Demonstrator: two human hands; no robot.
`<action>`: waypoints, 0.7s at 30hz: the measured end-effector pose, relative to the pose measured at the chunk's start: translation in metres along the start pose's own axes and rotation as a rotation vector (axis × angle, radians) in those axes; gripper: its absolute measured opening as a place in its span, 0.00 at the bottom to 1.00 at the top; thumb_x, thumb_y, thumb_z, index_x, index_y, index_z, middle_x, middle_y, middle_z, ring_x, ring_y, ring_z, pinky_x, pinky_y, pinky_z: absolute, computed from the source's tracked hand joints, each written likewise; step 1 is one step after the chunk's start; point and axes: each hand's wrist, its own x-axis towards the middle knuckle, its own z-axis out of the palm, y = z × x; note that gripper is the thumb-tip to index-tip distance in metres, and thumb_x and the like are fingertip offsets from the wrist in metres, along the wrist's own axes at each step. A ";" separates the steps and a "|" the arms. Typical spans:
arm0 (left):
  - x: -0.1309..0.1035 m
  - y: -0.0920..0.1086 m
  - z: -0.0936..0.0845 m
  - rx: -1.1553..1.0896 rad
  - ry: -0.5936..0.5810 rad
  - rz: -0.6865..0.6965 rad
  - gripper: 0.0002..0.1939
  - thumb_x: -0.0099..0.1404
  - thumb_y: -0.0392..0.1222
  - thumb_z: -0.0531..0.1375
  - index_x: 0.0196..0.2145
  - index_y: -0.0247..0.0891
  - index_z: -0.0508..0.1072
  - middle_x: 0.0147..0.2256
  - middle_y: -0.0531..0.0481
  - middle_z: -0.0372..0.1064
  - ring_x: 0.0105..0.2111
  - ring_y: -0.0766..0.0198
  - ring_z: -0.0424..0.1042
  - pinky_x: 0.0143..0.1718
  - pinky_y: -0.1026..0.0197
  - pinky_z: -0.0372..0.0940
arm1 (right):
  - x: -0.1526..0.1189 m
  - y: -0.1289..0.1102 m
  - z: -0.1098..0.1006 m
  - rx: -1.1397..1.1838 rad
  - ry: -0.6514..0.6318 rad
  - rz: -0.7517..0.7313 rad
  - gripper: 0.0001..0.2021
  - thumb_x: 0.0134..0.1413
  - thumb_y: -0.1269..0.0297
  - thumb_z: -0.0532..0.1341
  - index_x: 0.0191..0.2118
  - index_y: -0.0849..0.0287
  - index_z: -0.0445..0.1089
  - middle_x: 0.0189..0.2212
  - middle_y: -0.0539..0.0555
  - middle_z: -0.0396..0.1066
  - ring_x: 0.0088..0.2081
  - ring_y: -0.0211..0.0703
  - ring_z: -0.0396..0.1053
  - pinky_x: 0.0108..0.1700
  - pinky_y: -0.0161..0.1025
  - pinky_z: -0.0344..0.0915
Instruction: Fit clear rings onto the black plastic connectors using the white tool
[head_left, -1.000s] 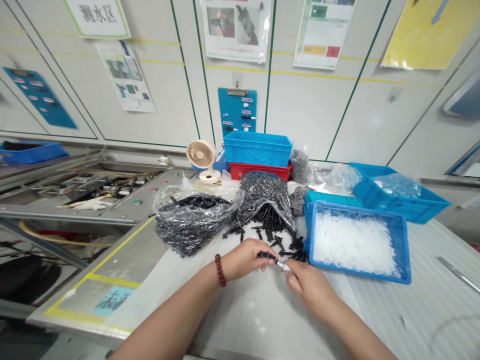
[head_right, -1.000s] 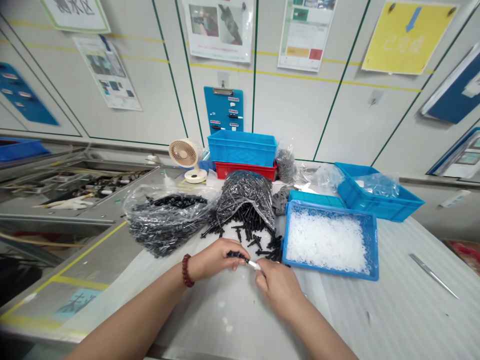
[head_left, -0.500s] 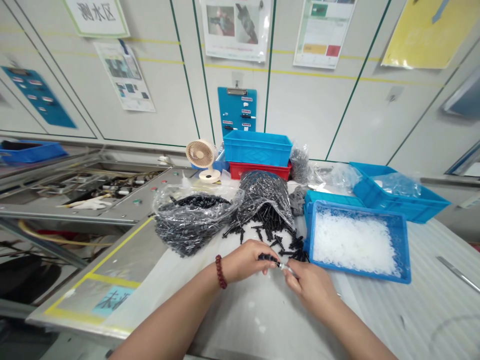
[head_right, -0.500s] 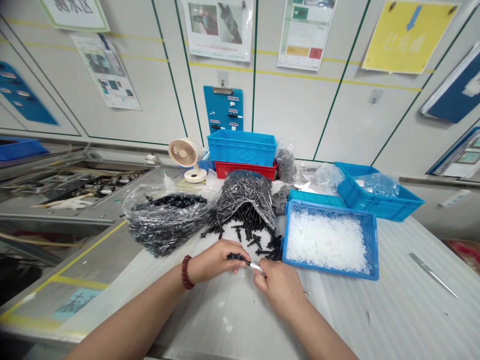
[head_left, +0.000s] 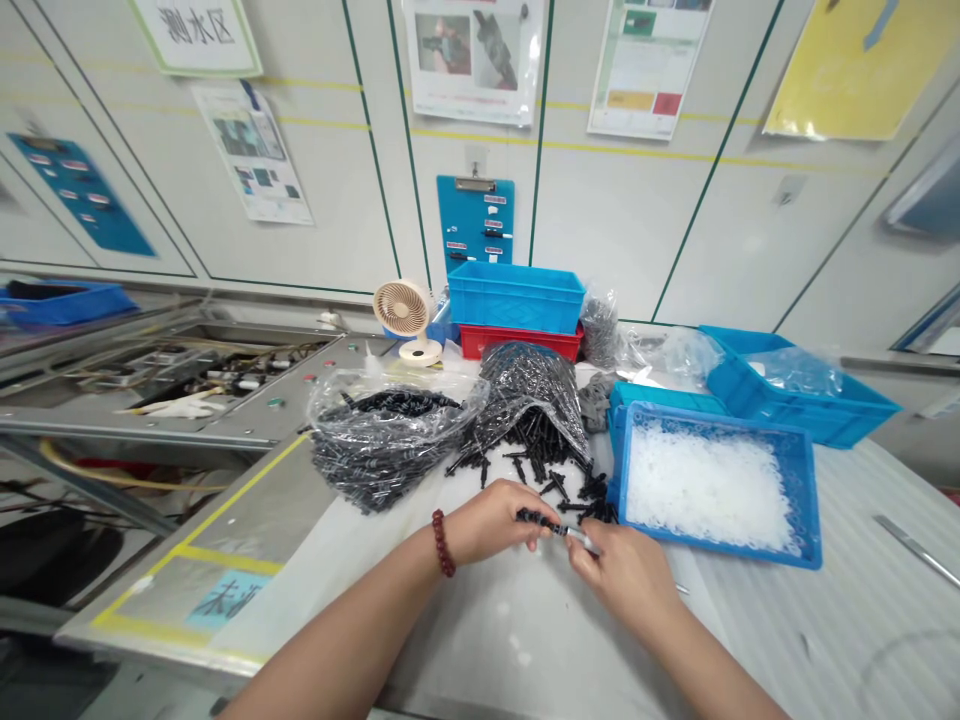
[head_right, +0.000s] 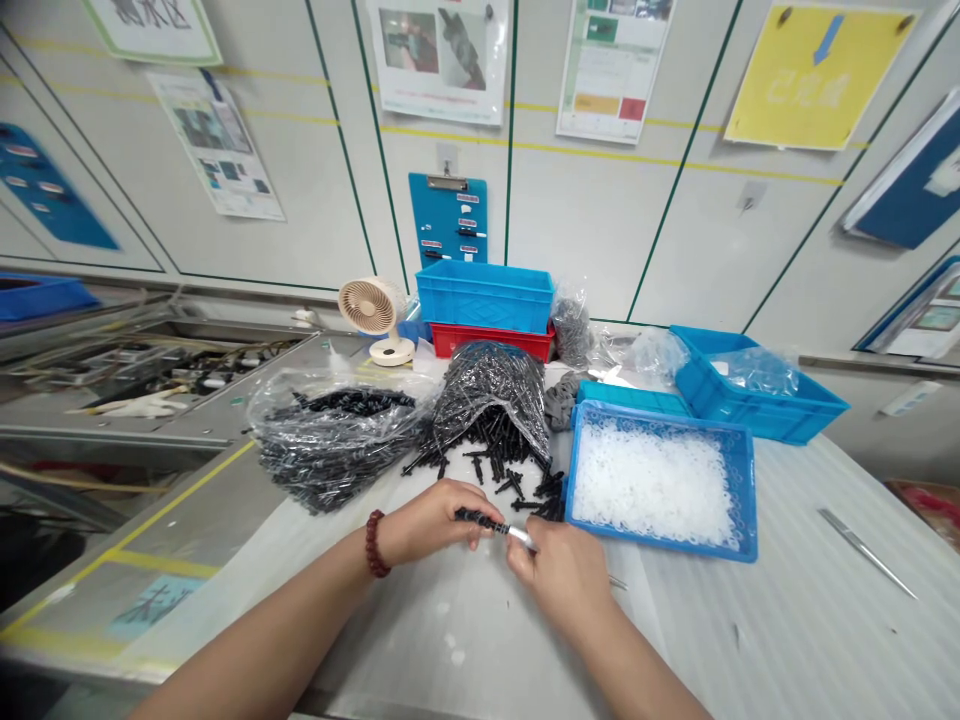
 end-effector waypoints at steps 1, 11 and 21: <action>0.000 -0.001 -0.003 -0.054 0.015 -0.044 0.11 0.56 0.40 0.60 0.36 0.33 0.76 0.24 0.50 0.69 0.20 0.70 0.66 0.24 0.69 0.61 | 0.000 0.001 -0.001 0.015 0.007 0.000 0.14 0.57 0.59 0.50 0.25 0.56 0.66 0.21 0.51 0.71 0.23 0.38 0.66 0.23 0.35 0.39; 0.009 -0.028 -0.027 0.408 0.499 -0.230 0.14 0.62 0.46 0.54 0.28 0.32 0.68 0.23 0.51 0.62 0.25 0.66 0.63 0.28 0.64 0.61 | 0.000 -0.001 -0.004 0.114 0.033 -0.028 0.11 0.57 0.61 0.49 0.29 0.56 0.64 0.19 0.49 0.68 0.23 0.39 0.65 0.22 0.33 0.42; 0.019 -0.033 -0.014 0.618 0.281 -0.199 0.10 0.57 0.27 0.53 0.31 0.36 0.73 0.34 0.46 0.66 0.37 0.59 0.66 0.40 0.61 0.60 | 0.000 -0.003 -0.001 0.244 -0.037 -0.060 0.11 0.55 0.70 0.46 0.40 0.59 0.63 0.25 0.52 0.68 0.28 0.42 0.66 0.27 0.33 0.49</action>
